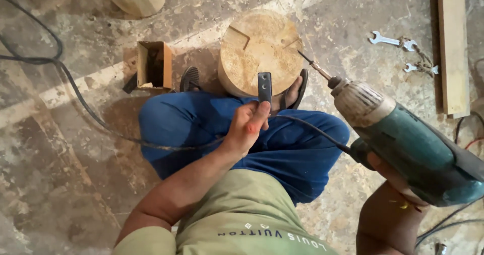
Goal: The person sits on the workshop floor and uses a corded power drill to drive screws through a flat metal bracket into the end of a cylindrical wooden furniture leg. They position the bracket, drive a screw, then reach into a small cardboard box to retrieve another screw and repeat the process on additional brackets.
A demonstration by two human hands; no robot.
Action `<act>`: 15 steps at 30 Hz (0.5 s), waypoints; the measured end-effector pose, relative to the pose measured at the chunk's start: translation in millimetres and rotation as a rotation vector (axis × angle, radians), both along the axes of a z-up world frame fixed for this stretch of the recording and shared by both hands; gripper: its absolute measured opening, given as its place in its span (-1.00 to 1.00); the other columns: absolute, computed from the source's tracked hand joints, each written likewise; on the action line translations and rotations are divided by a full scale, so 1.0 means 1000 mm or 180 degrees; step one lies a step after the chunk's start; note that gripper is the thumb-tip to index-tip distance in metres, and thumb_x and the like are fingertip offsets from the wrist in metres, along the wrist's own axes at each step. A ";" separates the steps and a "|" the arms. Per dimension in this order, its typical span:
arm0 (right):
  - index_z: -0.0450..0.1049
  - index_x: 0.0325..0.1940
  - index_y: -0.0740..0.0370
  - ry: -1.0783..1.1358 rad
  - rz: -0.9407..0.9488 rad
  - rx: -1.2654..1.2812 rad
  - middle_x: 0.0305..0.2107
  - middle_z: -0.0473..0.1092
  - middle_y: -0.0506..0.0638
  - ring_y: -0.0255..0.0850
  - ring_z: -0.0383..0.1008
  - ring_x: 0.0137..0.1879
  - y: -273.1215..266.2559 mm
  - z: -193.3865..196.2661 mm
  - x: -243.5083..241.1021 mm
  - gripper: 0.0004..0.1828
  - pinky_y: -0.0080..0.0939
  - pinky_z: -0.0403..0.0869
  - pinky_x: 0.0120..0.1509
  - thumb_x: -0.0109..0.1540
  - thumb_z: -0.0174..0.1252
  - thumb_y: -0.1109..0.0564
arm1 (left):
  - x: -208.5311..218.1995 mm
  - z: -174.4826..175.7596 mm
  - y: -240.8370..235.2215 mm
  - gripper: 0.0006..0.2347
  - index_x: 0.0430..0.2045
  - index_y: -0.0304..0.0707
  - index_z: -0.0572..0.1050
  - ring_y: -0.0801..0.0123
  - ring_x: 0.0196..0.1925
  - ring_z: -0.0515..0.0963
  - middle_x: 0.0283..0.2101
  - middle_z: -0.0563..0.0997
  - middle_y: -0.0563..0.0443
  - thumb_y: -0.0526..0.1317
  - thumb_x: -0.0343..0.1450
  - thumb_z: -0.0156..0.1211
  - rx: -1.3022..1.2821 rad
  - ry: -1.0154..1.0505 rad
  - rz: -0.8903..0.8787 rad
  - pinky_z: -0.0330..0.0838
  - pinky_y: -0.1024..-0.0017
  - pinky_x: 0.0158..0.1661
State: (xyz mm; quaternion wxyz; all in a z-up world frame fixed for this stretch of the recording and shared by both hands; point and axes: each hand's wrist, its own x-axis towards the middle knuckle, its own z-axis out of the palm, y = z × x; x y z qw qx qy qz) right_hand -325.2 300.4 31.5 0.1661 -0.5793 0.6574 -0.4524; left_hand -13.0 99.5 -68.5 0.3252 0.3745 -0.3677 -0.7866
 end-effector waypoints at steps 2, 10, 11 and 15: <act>0.16 0.55 0.20 -0.0013 -0.0054 0.0006 0.19 0.34 0.16 -0.03 0.43 0.25 0.005 -0.001 0.000 -0.08 0.02 0.44 0.45 0.18 0.44 0.31 | 0.000 0.002 -0.004 -0.63 -0.51 -0.29 0.50 0.60 -0.52 0.39 -0.57 0.47 0.14 0.06 0.51 0.13 0.0091 -0.0042 -0.0010 0.24 0.58 -0.46; 0.26 0.36 0.24 0.0590 0.0169 0.0519 0.05 0.39 0.17 0.00 0.48 0.14 -0.028 0.047 -0.018 -0.24 0.00 0.47 0.32 0.11 0.42 0.27 | -0.003 0.020 -0.006 -0.61 -0.63 -0.27 0.47 0.61 -0.62 0.32 -0.65 0.42 0.15 0.03 0.52 0.07 0.0236 -0.0358 0.0056 0.16 0.53 -0.57; 0.29 0.31 0.25 0.0719 0.0226 0.0601 0.02 0.41 0.17 0.00 0.49 0.11 -0.043 0.061 -0.020 -0.27 -0.01 0.47 0.29 0.10 0.41 0.26 | -0.004 0.022 -0.007 -0.61 -0.63 -0.27 0.47 0.61 -0.62 0.32 -0.65 0.42 0.15 0.03 0.52 0.07 0.0246 -0.0357 0.0068 0.16 0.53 -0.57; 0.38 0.14 0.29 0.1210 0.0444 0.0977 -0.09 0.45 0.18 0.02 0.54 0.01 -0.086 0.117 -0.009 -0.40 -0.04 0.50 0.16 0.05 0.39 0.22 | -0.004 0.026 -0.005 -0.60 -0.70 -0.24 0.39 0.58 -0.64 0.32 -0.68 0.38 0.14 0.02 0.52 0.06 0.0250 -0.0503 0.0173 0.16 0.51 -0.59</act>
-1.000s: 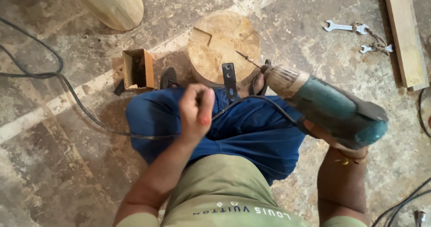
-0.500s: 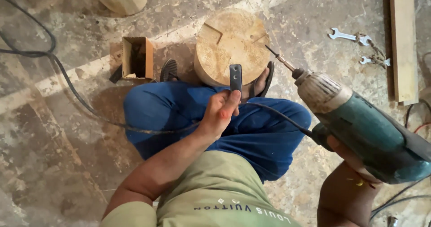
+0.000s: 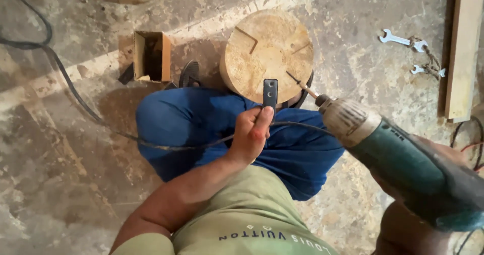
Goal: The person sits on the workshop floor and uses a corded power drill to drive screws through a flat metal bracket into the end of a cylindrical wooden furniture leg. They position the bracket, drive a screw, then reach into a small cardboard box to retrieve another screw and repeat the process on additional brackets.
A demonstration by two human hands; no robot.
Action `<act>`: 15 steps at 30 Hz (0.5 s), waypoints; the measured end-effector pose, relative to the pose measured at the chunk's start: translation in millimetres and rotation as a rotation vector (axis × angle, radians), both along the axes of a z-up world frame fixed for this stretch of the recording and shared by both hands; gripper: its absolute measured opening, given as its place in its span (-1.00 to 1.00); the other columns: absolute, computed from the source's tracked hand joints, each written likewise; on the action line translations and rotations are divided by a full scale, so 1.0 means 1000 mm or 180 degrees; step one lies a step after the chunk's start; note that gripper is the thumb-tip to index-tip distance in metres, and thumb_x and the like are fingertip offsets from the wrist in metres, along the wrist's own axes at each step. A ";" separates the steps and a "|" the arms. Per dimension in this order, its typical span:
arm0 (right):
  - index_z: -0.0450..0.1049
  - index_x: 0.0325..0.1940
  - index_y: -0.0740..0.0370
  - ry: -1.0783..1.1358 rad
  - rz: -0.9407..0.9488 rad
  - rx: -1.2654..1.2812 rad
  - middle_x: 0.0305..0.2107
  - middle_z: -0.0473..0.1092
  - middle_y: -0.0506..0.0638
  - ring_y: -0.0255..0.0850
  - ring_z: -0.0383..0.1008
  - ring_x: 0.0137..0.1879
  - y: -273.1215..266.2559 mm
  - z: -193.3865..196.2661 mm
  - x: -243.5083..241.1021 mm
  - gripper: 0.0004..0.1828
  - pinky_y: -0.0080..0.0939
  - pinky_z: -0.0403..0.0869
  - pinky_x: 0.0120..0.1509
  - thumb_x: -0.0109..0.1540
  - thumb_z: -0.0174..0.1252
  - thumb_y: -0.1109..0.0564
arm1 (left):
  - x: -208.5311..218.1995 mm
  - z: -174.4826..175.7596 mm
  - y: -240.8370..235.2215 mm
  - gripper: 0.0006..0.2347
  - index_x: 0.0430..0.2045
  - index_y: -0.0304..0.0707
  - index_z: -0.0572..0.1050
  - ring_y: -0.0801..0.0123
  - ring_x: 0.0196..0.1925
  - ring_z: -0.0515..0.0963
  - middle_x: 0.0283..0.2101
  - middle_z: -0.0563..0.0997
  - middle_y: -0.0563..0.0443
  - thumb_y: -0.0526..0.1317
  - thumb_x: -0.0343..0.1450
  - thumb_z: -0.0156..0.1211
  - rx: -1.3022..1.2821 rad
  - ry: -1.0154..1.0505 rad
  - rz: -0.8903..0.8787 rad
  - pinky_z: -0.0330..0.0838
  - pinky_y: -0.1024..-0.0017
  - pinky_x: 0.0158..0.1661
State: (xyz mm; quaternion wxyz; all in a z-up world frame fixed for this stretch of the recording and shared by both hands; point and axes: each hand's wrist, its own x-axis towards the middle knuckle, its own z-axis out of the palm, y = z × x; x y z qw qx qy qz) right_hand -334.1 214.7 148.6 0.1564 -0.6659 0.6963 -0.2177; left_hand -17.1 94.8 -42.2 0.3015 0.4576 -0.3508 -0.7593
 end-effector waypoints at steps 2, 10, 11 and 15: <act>0.43 0.06 0.30 0.0237 0.0117 0.0181 -0.15 0.48 0.18 0.02 0.56 -0.05 -0.019 0.020 0.016 -0.47 -0.05 0.51 0.10 0.02 0.38 0.21 | -0.001 0.001 0.002 -0.58 -0.72 -0.24 0.36 0.57 -0.66 0.28 -0.69 0.35 0.14 0.01 0.53 0.05 0.0064 0.0003 0.0004 0.13 0.50 -0.60; 0.57 -0.08 0.30 -0.0119 0.0221 0.1086 -0.30 0.57 0.06 -0.13 0.68 -0.19 -0.051 0.027 0.076 -0.51 -0.21 0.58 -0.06 -0.08 0.33 0.14 | -0.008 -0.002 0.006 -0.62 -0.68 -0.24 0.40 0.55 -0.59 0.34 -0.66 0.40 0.11 -0.02 0.53 0.04 -0.0055 0.0056 0.0212 0.19 0.48 -0.52; 0.57 -0.08 0.30 -0.0117 0.0217 0.1098 -0.30 0.57 0.06 -0.13 0.68 -0.19 -0.053 0.027 0.075 -0.51 -0.21 0.58 -0.06 -0.08 0.33 0.14 | -0.008 -0.001 0.007 -0.62 -0.68 -0.24 0.40 0.55 -0.59 0.34 -0.66 0.40 0.11 -0.02 0.53 0.04 -0.0043 0.0059 0.0208 0.19 0.48 -0.52; 0.53 0.02 0.33 -0.0806 0.0184 0.1193 -0.20 0.57 0.08 -0.14 0.70 -0.13 -0.056 0.023 0.065 -0.44 -0.24 0.61 -0.03 -0.04 0.35 0.10 | -0.009 -0.003 0.007 -0.59 -0.70 -0.25 0.40 0.54 -0.59 0.37 -0.66 0.42 0.10 -0.01 0.54 0.04 -0.0109 0.0051 0.0273 0.21 0.48 -0.52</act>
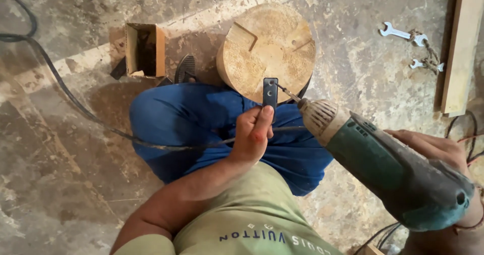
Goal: The person sits on the workshop floor and uses a corded power drill to drive screws through a flat metal bracket into the end of a cylindrical wooden furniture leg. They position the bracket, drive a screw, then reach into a small cardboard box to retrieve another screw and repeat the process on additional brackets.
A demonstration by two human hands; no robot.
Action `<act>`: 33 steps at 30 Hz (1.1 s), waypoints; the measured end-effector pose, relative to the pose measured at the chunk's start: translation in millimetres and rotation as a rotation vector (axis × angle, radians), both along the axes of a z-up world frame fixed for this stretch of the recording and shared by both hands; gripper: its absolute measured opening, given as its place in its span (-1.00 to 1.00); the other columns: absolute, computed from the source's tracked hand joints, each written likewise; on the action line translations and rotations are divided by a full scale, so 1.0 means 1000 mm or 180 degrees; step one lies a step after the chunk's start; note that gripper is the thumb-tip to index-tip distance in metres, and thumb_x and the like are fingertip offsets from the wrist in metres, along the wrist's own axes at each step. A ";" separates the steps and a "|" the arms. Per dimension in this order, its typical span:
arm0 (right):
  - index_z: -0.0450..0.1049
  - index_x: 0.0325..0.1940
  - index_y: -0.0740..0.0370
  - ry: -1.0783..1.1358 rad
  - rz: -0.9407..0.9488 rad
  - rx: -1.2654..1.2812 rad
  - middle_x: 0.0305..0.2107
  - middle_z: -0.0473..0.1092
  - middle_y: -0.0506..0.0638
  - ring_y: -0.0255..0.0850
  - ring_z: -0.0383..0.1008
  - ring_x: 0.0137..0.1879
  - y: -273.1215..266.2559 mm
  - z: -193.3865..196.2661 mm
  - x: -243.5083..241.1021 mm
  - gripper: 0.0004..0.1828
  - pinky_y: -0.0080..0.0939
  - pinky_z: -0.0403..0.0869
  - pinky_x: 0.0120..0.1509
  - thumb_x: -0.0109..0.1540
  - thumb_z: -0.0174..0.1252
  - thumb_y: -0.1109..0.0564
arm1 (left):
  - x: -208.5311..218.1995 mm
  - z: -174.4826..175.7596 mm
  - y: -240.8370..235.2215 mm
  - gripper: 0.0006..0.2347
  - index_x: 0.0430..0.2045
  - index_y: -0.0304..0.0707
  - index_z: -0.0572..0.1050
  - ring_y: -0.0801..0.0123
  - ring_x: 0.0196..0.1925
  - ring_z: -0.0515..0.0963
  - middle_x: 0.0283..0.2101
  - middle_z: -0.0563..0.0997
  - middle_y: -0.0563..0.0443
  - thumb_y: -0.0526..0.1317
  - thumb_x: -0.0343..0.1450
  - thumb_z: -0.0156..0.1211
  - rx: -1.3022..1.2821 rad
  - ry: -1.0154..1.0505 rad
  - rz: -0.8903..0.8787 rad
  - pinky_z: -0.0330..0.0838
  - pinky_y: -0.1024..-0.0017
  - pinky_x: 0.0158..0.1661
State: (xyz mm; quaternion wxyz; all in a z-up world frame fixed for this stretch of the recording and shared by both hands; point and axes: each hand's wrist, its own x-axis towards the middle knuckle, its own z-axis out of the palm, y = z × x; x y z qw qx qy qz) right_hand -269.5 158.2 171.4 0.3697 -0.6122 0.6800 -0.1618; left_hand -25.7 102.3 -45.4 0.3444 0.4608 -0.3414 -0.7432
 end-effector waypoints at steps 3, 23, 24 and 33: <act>0.53 0.05 0.32 0.0319 0.0407 -0.0066 -0.19 0.57 0.08 -0.13 0.69 -0.11 -0.002 -0.006 -0.010 -0.41 -0.24 0.60 -0.02 -0.03 0.37 0.06 | 0.000 -0.002 0.002 -0.58 -0.71 -0.25 0.39 0.54 -0.60 0.37 -0.67 0.42 0.10 0.01 0.54 0.04 -0.0013 -0.0042 0.0010 0.21 0.48 -0.53; 0.48 0.12 0.33 0.0385 0.0884 0.0027 -0.12 0.56 0.15 -0.07 0.68 -0.06 -0.015 -0.012 -0.026 -0.40 -0.16 0.63 0.02 0.07 0.33 -0.01 | 0.000 0.000 0.000 -0.59 -0.69 -0.25 0.38 0.57 -0.58 0.36 -0.65 0.40 0.12 0.01 0.55 0.04 0.0020 0.0242 -0.0004 0.21 0.49 -0.52; 0.48 0.12 0.33 0.0486 0.1001 0.0031 -0.13 0.56 0.15 -0.07 0.68 -0.07 -0.016 -0.011 -0.026 -0.39 -0.15 0.63 0.01 0.05 0.34 -0.02 | 0.001 -0.001 0.001 -0.59 -0.68 -0.25 0.38 0.58 -0.58 0.34 -0.65 0.40 0.12 0.01 0.55 0.04 0.0069 0.0252 -0.0045 0.20 0.50 -0.52; 0.48 0.13 0.32 0.0652 0.1264 0.0154 -0.20 0.56 0.11 -0.13 0.69 -0.15 -0.033 -0.003 -0.024 -0.33 -0.17 0.65 -0.06 0.01 0.35 -0.05 | 0.001 -0.001 -0.001 -0.59 -0.68 -0.26 0.38 0.58 -0.59 0.32 -0.64 0.41 0.13 0.01 0.55 0.03 0.0131 0.0253 -0.0115 0.19 0.50 -0.53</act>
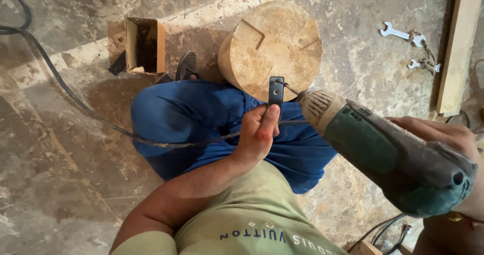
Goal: The person sits on the workshop floor and uses a corded power drill to drive screws through a flat metal bracket into the end of a cylindrical wooden furniture leg. They position the bracket, drive a screw, then reach into a small cardboard box to retrieve another screw and repeat the process on additional brackets.
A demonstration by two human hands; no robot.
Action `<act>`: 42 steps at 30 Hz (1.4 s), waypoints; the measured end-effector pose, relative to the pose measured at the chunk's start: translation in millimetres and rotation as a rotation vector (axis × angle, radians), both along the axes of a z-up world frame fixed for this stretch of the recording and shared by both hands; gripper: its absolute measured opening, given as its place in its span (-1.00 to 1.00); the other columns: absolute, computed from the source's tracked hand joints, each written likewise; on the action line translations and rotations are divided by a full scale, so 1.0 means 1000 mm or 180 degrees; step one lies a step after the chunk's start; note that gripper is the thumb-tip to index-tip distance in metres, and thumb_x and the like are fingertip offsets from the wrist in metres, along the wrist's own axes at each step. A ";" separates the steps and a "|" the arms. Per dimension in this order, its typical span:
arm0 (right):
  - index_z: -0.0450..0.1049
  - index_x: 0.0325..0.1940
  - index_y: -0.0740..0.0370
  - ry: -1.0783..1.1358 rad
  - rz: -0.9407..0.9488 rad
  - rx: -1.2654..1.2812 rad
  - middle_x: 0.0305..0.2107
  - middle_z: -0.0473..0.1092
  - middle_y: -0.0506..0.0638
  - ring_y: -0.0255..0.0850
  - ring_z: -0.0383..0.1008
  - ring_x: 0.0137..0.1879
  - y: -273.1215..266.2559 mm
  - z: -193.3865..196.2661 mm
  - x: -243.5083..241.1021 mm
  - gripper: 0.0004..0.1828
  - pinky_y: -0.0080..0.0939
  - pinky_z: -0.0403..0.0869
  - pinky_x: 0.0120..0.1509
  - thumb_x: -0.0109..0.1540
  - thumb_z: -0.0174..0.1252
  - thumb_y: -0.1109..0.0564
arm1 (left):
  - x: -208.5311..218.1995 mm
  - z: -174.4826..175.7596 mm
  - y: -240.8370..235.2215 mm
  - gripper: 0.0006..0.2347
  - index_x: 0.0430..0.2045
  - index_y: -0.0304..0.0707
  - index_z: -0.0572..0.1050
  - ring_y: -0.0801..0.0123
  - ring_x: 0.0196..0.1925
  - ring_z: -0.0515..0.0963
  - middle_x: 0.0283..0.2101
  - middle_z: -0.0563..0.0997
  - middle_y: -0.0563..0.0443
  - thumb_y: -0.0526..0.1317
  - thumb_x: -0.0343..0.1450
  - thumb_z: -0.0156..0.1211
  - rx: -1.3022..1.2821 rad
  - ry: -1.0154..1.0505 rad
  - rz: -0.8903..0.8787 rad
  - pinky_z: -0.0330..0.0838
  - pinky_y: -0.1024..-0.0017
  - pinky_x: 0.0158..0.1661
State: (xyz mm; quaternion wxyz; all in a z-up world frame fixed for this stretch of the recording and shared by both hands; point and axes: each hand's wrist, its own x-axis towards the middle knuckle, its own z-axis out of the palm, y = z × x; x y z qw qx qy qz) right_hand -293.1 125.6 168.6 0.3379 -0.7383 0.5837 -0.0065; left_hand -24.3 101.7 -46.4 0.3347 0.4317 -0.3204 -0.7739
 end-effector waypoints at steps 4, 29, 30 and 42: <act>0.50 0.12 0.27 0.0269 0.0063 0.0186 -0.22 0.58 0.07 -0.22 0.70 -0.21 0.003 -0.007 -0.017 -0.33 -0.20 0.60 -0.11 0.00 0.38 -0.08 | 0.001 -0.003 0.001 -0.60 -0.61 -0.31 0.44 0.58 -0.52 0.36 -0.58 0.48 0.10 0.00 0.57 0.03 -0.0183 0.0001 -0.0015 0.25 0.48 -0.47; 0.52 0.12 0.33 0.0586 0.0161 0.0196 -0.14 0.56 0.14 -0.05 0.67 -0.09 -0.025 0.011 0.006 -0.33 -0.13 0.62 0.03 -0.04 0.36 0.00 | 0.001 0.004 -0.007 -0.60 -0.20 -0.38 0.50 0.64 -0.57 0.27 -0.50 0.57 0.07 0.07 0.55 -0.04 0.0470 0.0523 -0.0236 0.16 0.58 -0.52; 0.52 0.13 0.34 0.0574 0.0161 0.0197 -0.14 0.55 0.14 -0.05 0.67 -0.09 -0.024 0.010 0.004 -0.32 -0.13 0.62 0.03 -0.04 0.35 0.00 | 0.001 0.004 -0.007 -0.60 -0.21 -0.39 0.50 0.64 -0.58 0.26 -0.51 0.56 0.06 0.07 0.55 -0.04 0.0492 0.0509 -0.0238 0.14 0.58 -0.54; 0.49 0.15 0.36 0.0551 0.0312 0.0085 -0.09 0.54 0.18 -0.02 0.66 -0.04 -0.003 -0.008 -0.024 -0.29 -0.12 0.62 0.05 -0.01 0.36 -0.04 | -0.003 0.012 -0.009 -0.62 -0.27 -0.43 0.51 0.61 -0.58 0.31 -0.58 0.52 0.07 0.01 0.55 -0.04 0.0573 0.0287 -0.0114 0.19 0.56 -0.52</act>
